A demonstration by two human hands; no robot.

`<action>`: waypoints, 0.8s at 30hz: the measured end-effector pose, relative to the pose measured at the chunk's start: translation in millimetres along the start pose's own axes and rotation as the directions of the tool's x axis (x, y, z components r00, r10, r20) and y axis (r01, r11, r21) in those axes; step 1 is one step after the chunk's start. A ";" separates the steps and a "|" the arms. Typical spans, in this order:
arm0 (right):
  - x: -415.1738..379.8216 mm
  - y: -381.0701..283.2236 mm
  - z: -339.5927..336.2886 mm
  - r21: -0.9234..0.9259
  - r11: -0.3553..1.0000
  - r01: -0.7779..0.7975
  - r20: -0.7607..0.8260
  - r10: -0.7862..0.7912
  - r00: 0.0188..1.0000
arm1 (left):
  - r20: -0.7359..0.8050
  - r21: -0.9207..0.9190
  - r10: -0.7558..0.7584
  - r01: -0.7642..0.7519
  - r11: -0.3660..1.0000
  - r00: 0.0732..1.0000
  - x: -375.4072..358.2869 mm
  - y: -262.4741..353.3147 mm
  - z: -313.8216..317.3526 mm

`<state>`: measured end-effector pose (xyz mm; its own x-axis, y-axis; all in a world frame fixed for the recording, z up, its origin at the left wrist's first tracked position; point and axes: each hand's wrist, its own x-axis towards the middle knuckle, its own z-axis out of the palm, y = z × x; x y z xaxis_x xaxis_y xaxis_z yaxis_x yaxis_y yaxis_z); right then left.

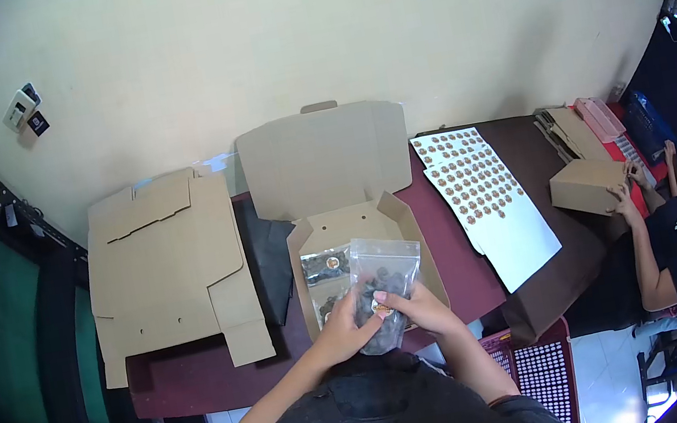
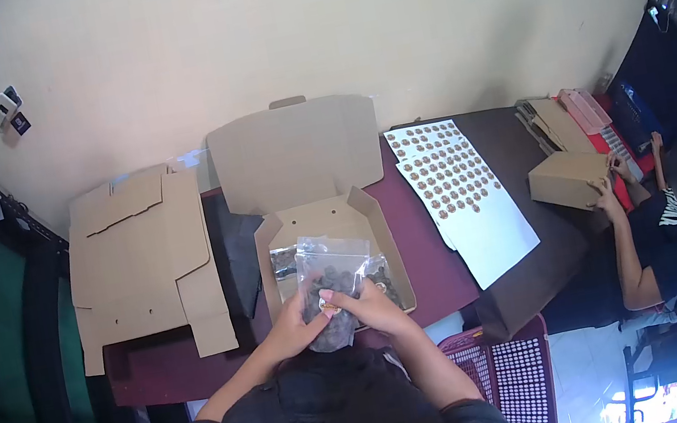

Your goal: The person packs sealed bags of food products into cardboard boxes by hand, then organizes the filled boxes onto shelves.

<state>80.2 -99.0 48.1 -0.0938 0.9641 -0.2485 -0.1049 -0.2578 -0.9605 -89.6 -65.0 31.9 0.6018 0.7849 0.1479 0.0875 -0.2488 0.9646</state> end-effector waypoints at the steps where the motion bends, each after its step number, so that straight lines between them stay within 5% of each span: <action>1: -0.6 -0.3 0.2 0.003 1.000 -0.018 -0.002 0.018 1.000 | -0.017 0.028 0.063 -0.062 0.998 0.998 -0.5 -3.0 1.0; 2: 1.3 4.4 -1.0 0.004 1.000 -0.019 -0.003 0.019 1.000 | -0.016 0.027 0.062 -0.061 0.998 0.998 -0.9 -7.9 1.8; 4: 6.6 15.1 -2.9 0.330 0.940 -0.082 -0.082 0.115 0.990 | 0.001 -0.057 0.052 -0.052 0.997 0.999 -1.1 -11.7 1.6; 5: 6.4 17.0 -4.4 0.331 0.940 -0.083 -0.082 0.116 0.990 | 0.001 -0.058 0.051 -0.051 0.997 0.999 -1.1 -11.1 2.0; 7: 4.3 12.6 -4.6 0.026 0.999 0.036 -0.044 -0.034 0.998 | -0.003 -0.007 0.016 -0.016 1.000 1.000 1.8 5.5 0.7; 10: 0.6 1.6 -4.6 -0.101 0.995 0.012 0.045 -0.007 0.999 | -0.039 -0.017 0.051 -0.052 0.999 0.998 3.5 -8.3 4.5; 11: 1.1 2.4 -3.5 -0.102 0.995 0.012 0.044 -0.008 0.999 | -0.039 -0.018 0.051 -0.052 0.998 0.998 2.5 -10.3 3.9; 13: 2.7 5.0 -0.1 0.190 0.981 -0.026 -0.065 0.039 0.997 | 0.053 -0.048 -0.001 0.003 0.999 0.999 1.1 -4.1 -0.2; 16: 1.9 1.8 -2.1 0.252 0.967 -0.044 -0.031 0.054 0.998 | 0.062 -0.048 0.002 0.001 0.999 0.998 -0.3 -5.3 -1.0; 17: 1.5 1.3 -4.4 0.252 0.967 -0.046 -0.029 0.055 0.998 | 0.060 -0.048 0.001 0.002 0.999 0.998 -0.3 -2.9 -1.4; 19: 1.0 0.0 -8.7 -0.127 0.990 0.060 0.107 -0.047 0.993 | 0.040 -0.051 -0.053 0.055 0.997 0.998 1.5 7.4 -1.6; 23: -1.7 -9.4 -2.8 -0.027 0.999 0.046 0.073 -0.044 0.996 | -0.028 -0.036 0.029 -0.030 0.999 0.999 1.1 -3.9 3.3; 24: 0.7 -5.8 -3.3 0.114 0.992 0.052 0.018 -0.054 0.998 | -0.003 -0.019 0.068 -0.068 0.998 0.998 0.9 -5.7 2.1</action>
<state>84.0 -96.6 53.1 -0.1054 0.9754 -0.1936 -0.2215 -0.2128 -0.9517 -87.9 -64.1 26.1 0.6042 0.7677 0.2135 0.0313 -0.2907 0.9563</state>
